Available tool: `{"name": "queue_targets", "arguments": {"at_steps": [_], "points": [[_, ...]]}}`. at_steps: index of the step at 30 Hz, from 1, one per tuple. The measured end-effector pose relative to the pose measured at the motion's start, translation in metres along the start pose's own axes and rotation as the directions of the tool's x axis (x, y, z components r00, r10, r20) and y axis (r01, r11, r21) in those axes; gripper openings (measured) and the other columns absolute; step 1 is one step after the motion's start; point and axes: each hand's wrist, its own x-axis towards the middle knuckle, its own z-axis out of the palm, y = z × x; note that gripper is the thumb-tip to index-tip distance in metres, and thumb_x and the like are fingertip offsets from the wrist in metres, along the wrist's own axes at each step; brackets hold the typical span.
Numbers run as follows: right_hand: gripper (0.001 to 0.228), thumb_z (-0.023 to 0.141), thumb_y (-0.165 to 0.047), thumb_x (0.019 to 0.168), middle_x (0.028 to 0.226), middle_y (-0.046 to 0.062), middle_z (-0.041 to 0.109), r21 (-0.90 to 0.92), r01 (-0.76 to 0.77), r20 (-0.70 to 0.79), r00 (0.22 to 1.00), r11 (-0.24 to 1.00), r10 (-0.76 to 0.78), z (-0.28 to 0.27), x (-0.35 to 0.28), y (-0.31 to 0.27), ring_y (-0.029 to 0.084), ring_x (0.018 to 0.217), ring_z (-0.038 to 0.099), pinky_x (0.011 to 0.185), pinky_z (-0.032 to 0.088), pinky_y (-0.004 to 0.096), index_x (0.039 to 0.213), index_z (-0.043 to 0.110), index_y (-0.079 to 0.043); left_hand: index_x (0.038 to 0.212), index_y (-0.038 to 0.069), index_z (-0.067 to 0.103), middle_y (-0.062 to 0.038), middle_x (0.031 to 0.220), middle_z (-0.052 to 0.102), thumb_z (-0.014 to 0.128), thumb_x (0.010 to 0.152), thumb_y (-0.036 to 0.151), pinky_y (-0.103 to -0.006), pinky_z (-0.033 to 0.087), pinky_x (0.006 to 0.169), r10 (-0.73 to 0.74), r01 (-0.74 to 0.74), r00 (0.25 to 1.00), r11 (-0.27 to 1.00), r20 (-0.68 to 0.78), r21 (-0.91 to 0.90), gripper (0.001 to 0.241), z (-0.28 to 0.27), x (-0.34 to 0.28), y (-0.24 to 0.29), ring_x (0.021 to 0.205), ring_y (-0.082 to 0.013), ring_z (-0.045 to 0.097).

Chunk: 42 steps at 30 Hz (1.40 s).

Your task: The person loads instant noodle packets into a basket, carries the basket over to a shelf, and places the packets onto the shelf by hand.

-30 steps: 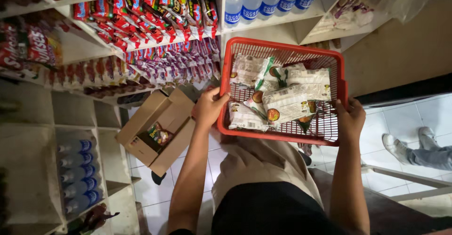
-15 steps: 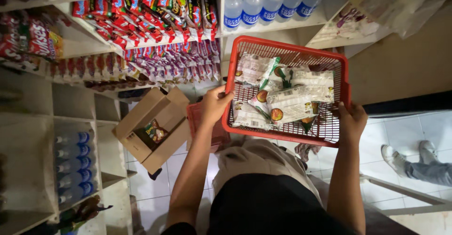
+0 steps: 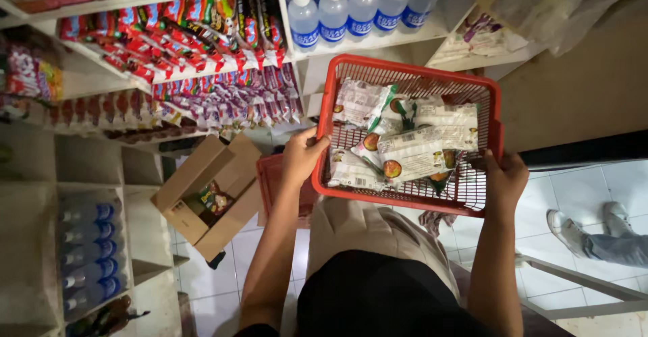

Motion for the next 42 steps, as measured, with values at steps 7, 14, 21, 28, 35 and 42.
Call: {"name": "queue_targets", "arguments": {"at_steps": [7, 14, 21, 28, 35, 42], "points": [[0.02, 0.068, -0.005, 0.102, 0.095, 0.01, 0.073, 0.009, 0.001, -0.022, 1.0, 1.0, -0.001, -0.008, 0.003, 0.012, 0.013, 0.083, 0.07, 0.076, 0.056, 0.027, 0.118, 0.069, 0.008, 0.11, 0.005, 0.077, -0.007, 0.075, 0.075, 0.075, 0.091, 0.026, -0.0281, 0.049, 0.062, -0.064, 0.063, 0.998, 0.996, 0.015, 0.056, 0.029, 0.019, 0.015, -0.012, 0.067, -0.0056, 0.061], [0.022, 0.07, -0.006, 0.102, 0.099, 0.01, 0.074, 0.009, 0.013, -0.052, 0.999, 1.0, -0.013, -0.009, 0.017, 0.023, 0.011, 0.084, 0.068, 0.075, 0.055, 0.026, 0.119, 0.069, 0.008, 0.113, 0.004, 0.076, -0.005, 0.083, 0.078, 0.072, 0.092, 0.023, -0.0279, 0.051, 0.064, -0.023, 0.032, 0.996, 0.994, 0.083, -0.107, 0.029, 0.028, 0.031, -0.026, 0.072, -0.005, 0.063], [0.027, 0.072, -0.008, 0.1, 0.099, 0.013, 0.075, -0.051, -0.055, -0.118, 0.992, 0.997, 0.048, -0.016, 0.014, 0.024, 0.013, 0.083, 0.07, 0.073, 0.056, 0.026, 0.119, 0.067, 0.01, 0.115, 0.006, 0.076, -0.008, 0.084, 0.08, 0.074, 0.091, 0.024, -0.0291, 0.053, 0.065, -0.024, 0.022, 0.997, 1.0, 0.077, 0.017, 0.03, 0.035, 0.042, -0.019, 0.073, -0.0105, 0.071], [0.03, 0.073, -0.01, 0.099, 0.096, 0.014, 0.075, -0.071, -0.143, -0.146, 0.98, 0.987, 0.131, -0.027, 0.009, 0.033, 0.015, 0.078, 0.07, 0.068, 0.054, 0.026, 0.121, 0.065, 0.011, 0.112, 0.01, 0.077, -0.008, 0.081, 0.079, 0.075, 0.09, 0.03, -0.0307, 0.053, 0.064, -0.104, 0.094, 0.991, 0.99, 0.09, 0.102, 0.03, 0.046, 0.043, -0.015, 0.071, -0.0131, 0.074], [0.03, 0.076, -0.01, 0.1, 0.097, 0.017, 0.075, -0.208, -0.134, -0.123, 0.986, 0.969, 0.11, -0.025, 0.011, 0.048, 0.013, 0.08, 0.065, 0.069, 0.051, 0.026, 0.122, 0.068, 0.01, 0.117, 0.012, 0.076, -0.008, 0.081, 0.079, 0.074, 0.089, 0.028, -0.03, 0.053, 0.065, -0.115, 0.11, 0.992, 0.99, 0.057, 0.083, 0.032, 0.034, 0.021, -0.02, 0.07, -0.0131, 0.074], [0.032, 0.075, -0.011, 0.099, 0.096, 0.013, 0.075, -0.166, -0.101, -0.046, 0.994, 0.981, 0.095, 0.003, -0.005, 0.045, 0.012, 0.078, 0.069, 0.067, 0.054, 0.026, 0.124, 0.068, 0.008, 0.123, 0.014, 0.074, -0.007, 0.078, 0.078, 0.072, 0.09, 0.027, -0.0288, 0.052, 0.062, -0.171, 0.171, 0.985, 0.985, 0.002, 0.013, 0.035, 0.0, -0.006, -0.034, 0.067, -0.0079, 0.068]]}}
